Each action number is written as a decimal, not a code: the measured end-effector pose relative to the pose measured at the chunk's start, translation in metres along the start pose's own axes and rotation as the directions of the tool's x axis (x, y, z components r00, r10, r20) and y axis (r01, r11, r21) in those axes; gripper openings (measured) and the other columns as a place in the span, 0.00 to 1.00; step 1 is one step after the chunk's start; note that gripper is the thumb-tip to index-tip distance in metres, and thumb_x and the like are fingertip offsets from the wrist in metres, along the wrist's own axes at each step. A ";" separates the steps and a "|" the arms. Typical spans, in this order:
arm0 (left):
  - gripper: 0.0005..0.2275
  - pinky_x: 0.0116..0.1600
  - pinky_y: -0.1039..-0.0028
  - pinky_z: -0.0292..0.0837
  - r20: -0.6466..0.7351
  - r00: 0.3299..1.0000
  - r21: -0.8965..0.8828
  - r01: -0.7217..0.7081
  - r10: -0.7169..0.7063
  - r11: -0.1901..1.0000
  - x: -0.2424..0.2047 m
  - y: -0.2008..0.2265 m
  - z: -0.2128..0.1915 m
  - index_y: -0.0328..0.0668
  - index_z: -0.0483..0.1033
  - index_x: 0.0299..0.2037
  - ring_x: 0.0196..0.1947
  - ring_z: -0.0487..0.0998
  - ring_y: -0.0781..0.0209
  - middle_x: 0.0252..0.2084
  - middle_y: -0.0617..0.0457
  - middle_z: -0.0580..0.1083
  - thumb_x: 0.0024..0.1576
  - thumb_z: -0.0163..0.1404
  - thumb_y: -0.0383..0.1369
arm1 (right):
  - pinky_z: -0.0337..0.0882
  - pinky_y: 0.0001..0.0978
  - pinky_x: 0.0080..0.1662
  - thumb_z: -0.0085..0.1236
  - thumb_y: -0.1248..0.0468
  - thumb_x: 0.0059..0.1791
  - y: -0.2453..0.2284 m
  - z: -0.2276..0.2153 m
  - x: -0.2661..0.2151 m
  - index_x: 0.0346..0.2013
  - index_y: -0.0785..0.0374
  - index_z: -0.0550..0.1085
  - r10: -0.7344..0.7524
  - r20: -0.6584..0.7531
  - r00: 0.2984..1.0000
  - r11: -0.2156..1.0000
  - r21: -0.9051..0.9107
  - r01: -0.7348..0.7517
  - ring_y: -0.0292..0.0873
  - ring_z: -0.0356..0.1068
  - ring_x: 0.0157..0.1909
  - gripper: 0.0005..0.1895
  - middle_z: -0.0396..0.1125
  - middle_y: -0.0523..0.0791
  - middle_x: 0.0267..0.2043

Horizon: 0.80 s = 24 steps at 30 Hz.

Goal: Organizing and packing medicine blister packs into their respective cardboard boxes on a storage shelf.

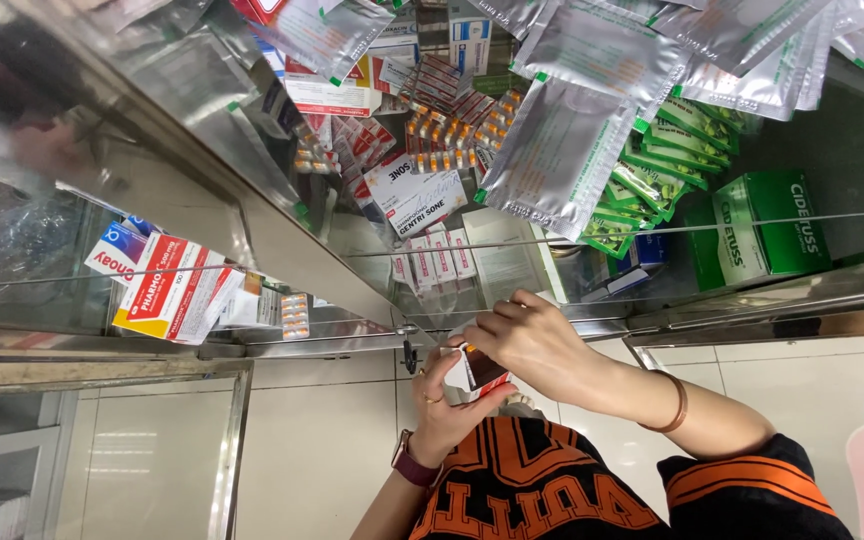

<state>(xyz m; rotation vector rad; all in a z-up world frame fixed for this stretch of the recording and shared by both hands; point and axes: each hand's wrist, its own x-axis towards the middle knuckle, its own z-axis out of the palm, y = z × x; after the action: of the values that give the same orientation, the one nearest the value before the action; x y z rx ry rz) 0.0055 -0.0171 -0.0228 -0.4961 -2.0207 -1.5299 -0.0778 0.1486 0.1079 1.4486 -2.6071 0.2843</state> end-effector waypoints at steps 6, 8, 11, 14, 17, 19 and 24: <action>0.39 0.49 0.67 0.83 0.020 1.000 -0.005 0.024 -0.024 1.000 0.007 0.011 -0.001 0.49 0.59 0.62 0.49 0.83 0.52 0.55 0.44 0.75 0.45 0.74 0.38 | 0.71 0.39 0.41 0.69 0.57 0.36 0.002 -0.011 0.007 0.36 0.61 0.79 0.055 -0.039 0.998 0.971 0.235 -0.044 0.47 0.74 0.38 0.17 0.73 0.44 0.33; 0.40 0.50 0.66 0.83 0.013 1.000 -0.006 0.021 -0.020 1.000 0.009 0.013 0.001 0.49 0.58 0.63 0.50 0.83 0.51 0.56 0.42 0.75 0.45 0.74 0.37 | 0.72 0.39 0.39 0.70 0.54 0.36 0.002 -0.014 0.010 0.33 0.63 0.78 0.061 -0.018 0.998 0.972 0.229 -0.056 0.49 0.74 0.38 0.19 0.73 0.46 0.34; 0.39 0.51 0.65 0.83 -0.007 1.000 0.022 -0.023 0.023 0.999 0.009 0.015 0.001 0.49 0.59 0.62 0.51 0.82 0.49 0.57 0.42 0.75 0.45 0.74 0.36 | 0.73 0.39 0.39 0.71 0.55 0.35 0.004 -0.011 0.014 0.31 0.63 0.77 0.084 0.083 0.993 0.981 0.169 -0.097 0.49 0.75 0.41 0.18 0.73 0.45 0.36; 0.38 0.53 0.64 0.82 0.003 1.000 -0.021 0.002 -0.002 1.000 0.009 0.016 0.000 0.48 0.60 0.62 0.52 0.82 0.49 0.59 0.42 0.75 0.44 0.74 0.36 | 0.72 0.39 0.39 0.72 0.53 0.38 0.017 -0.016 0.023 0.34 0.63 0.77 0.112 0.234 0.966 0.977 0.149 -0.150 0.49 0.74 0.39 0.20 0.73 0.45 0.38; 0.39 0.56 0.63 0.81 0.002 1.000 -0.020 0.009 -0.009 1.000 0.008 0.020 -0.001 0.47 0.60 0.62 0.54 0.81 0.49 0.58 0.43 0.74 0.43 0.74 0.36 | 0.72 0.35 0.38 0.74 0.47 0.36 0.051 -0.029 0.041 0.32 0.61 0.77 0.076 0.326 0.942 0.825 0.510 -0.243 0.42 0.74 0.34 0.24 0.73 0.43 0.32; 0.38 0.58 0.62 0.81 0.013 0.997 -0.061 0.078 -0.077 0.995 0.007 0.022 -0.002 0.47 0.61 0.62 0.56 0.81 0.48 0.60 0.42 0.74 0.44 0.74 0.35 | 0.70 0.36 0.39 0.69 0.47 0.41 0.077 -0.029 0.053 0.34 0.62 0.76 0.364 0.086 0.927 0.680 0.655 -0.328 0.43 0.70 0.35 0.22 0.70 0.44 0.32; 0.38 0.60 0.58 0.79 0.016 0.995 -0.049 0.099 -0.098 0.994 -0.004 0.016 0.002 0.46 0.63 0.62 0.57 0.80 0.46 0.59 0.42 0.74 0.43 0.74 0.36 | 0.69 0.44 0.51 0.67 0.46 0.49 0.164 0.039 0.111 0.49 0.66 0.71 0.332 -0.379 0.863 0.937 0.233 -0.259 0.53 0.69 0.48 0.28 0.69 0.52 0.46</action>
<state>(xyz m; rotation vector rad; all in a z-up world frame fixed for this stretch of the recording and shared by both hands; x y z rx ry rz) 0.0183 -0.0108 -0.0134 -0.4332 -2.0489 -1.6424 -0.2770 0.1325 0.0791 0.8865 -2.4779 0.7836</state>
